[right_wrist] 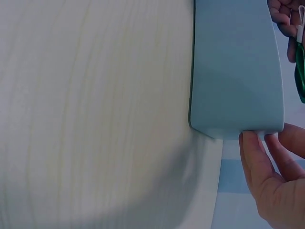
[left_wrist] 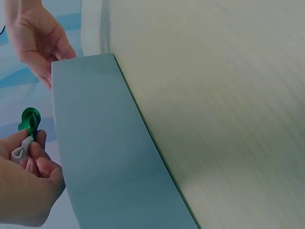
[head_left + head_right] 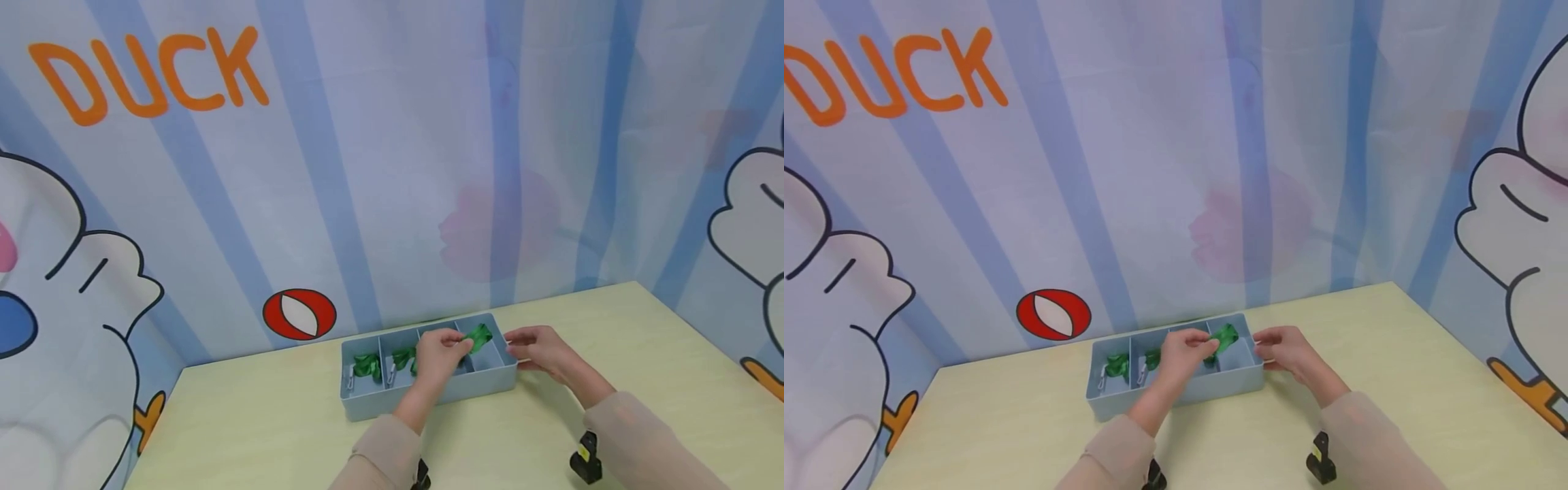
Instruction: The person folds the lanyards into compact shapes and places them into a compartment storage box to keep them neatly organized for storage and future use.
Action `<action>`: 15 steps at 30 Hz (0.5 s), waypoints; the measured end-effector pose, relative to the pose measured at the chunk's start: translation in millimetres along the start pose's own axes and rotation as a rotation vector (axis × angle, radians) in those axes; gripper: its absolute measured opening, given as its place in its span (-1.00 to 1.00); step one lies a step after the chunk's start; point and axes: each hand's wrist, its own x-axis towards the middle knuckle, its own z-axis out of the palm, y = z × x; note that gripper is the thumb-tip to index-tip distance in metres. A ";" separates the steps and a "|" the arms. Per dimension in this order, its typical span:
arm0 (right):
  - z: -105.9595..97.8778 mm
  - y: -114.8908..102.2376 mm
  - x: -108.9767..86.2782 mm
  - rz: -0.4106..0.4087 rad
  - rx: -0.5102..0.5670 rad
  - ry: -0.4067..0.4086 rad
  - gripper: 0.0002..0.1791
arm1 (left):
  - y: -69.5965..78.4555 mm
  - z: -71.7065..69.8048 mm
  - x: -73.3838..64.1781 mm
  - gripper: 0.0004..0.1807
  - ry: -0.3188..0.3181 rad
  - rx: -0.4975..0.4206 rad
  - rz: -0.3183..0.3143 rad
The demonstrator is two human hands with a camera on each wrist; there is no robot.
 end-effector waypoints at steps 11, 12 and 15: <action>0.1 -2.2 -0.7 0.010 -0.002 -0.008 -0.53 | -3.1 20.7 16.2 -0.96 0.114 0.178 0.127; 0.0 -2.3 -0.8 0.012 0.000 -0.009 -0.53 | -3.4 22.4 17.3 -0.96 0.117 0.201 0.137; -0.6 -2.6 -1.5 0.017 -0.004 -0.011 -0.53 | -4.9 26.6 19.8 -0.97 0.120 0.282 0.183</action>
